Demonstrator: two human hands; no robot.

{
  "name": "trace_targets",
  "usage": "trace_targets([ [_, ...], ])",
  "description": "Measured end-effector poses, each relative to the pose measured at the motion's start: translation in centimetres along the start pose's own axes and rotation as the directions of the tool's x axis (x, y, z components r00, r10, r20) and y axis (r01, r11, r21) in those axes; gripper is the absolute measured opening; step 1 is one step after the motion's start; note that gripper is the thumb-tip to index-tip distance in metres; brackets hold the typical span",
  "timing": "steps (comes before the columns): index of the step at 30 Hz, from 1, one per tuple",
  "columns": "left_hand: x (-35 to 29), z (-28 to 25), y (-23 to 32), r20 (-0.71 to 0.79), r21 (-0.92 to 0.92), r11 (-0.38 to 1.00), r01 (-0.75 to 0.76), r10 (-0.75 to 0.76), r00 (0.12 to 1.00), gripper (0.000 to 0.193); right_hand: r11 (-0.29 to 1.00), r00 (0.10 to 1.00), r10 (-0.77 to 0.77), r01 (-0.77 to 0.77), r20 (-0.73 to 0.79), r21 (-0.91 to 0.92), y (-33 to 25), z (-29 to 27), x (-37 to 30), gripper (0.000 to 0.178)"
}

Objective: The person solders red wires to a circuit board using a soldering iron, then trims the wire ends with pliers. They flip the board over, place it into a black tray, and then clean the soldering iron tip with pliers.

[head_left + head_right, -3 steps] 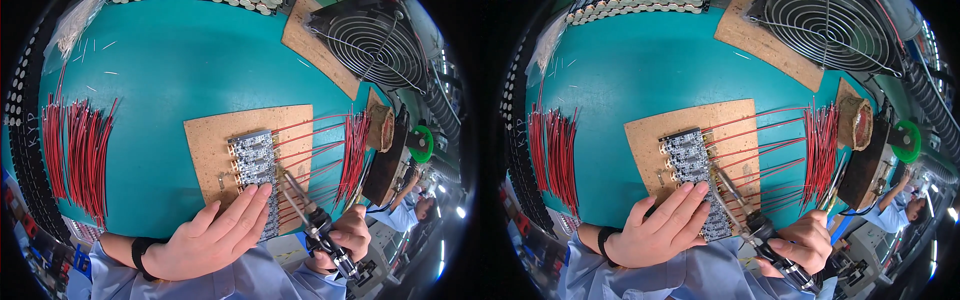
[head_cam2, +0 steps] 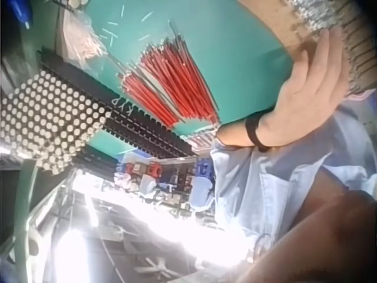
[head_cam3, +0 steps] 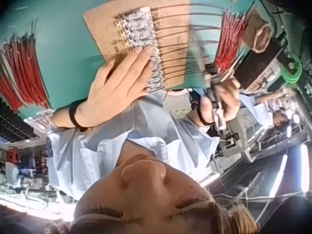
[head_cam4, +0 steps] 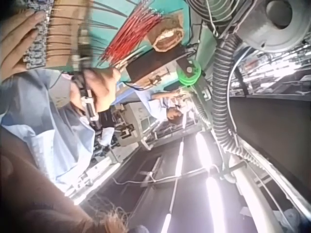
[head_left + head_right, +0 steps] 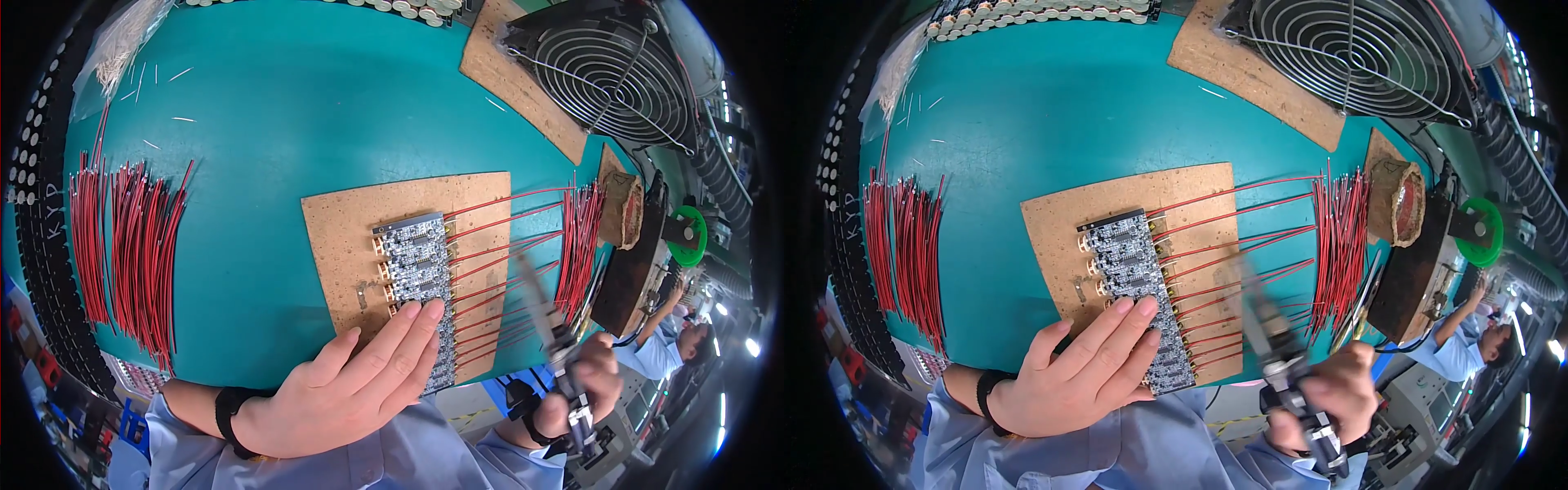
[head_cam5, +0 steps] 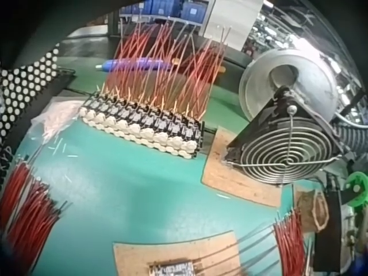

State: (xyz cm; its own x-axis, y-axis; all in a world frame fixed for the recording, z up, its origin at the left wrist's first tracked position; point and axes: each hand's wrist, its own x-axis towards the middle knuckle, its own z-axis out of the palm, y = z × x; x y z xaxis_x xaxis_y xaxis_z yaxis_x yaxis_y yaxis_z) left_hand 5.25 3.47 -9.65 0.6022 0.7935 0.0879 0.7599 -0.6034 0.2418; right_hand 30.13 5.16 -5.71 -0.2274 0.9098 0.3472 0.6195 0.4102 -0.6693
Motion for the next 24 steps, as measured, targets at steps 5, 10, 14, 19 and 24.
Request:
trace_targets([
  [5, 0.0, -0.1, -0.1, 0.007, 0.000, 1.000, -0.015, 0.015, 1.000, 0.042, 0.879, 0.792, 0.238, -0.422, -0.562, -0.223, 0.8, 0.6, 0.8, 0.029],
  [10, 0.0, -0.1, 0.0, 0.008, 0.003, 1.000, -0.014, 0.014, 1.000, 0.043, 0.765, 0.700, 0.361, -0.600, -0.617, -0.233, 2.1, -0.8, 0.1, 0.038],
  [14, 0.0, 0.0, 0.1, 0.014, 0.009, 1.000, -0.019, 0.019, 1.000, 0.043, 0.975, 0.841, 0.223, -0.200, -0.493, 0.099, 0.7, -1.1, -1.3, 0.031],
  [19, 0.0, -0.2, 0.1, 0.029, 0.023, 1.000, -0.012, 0.012, 1.000, 0.042, 0.965, 0.996, 0.009, -0.033, 0.092, 0.260, 0.2, -1.1, 0.7, 0.038],
  [24, 0.1, -0.2, 0.0, 0.025, 0.015, 1.000, -0.023, 0.022, 0.999, 0.042, 0.975, 0.950, -0.046, -0.025, 0.309, 0.221, 0.1, -1.2, 1.9, 0.045],
])
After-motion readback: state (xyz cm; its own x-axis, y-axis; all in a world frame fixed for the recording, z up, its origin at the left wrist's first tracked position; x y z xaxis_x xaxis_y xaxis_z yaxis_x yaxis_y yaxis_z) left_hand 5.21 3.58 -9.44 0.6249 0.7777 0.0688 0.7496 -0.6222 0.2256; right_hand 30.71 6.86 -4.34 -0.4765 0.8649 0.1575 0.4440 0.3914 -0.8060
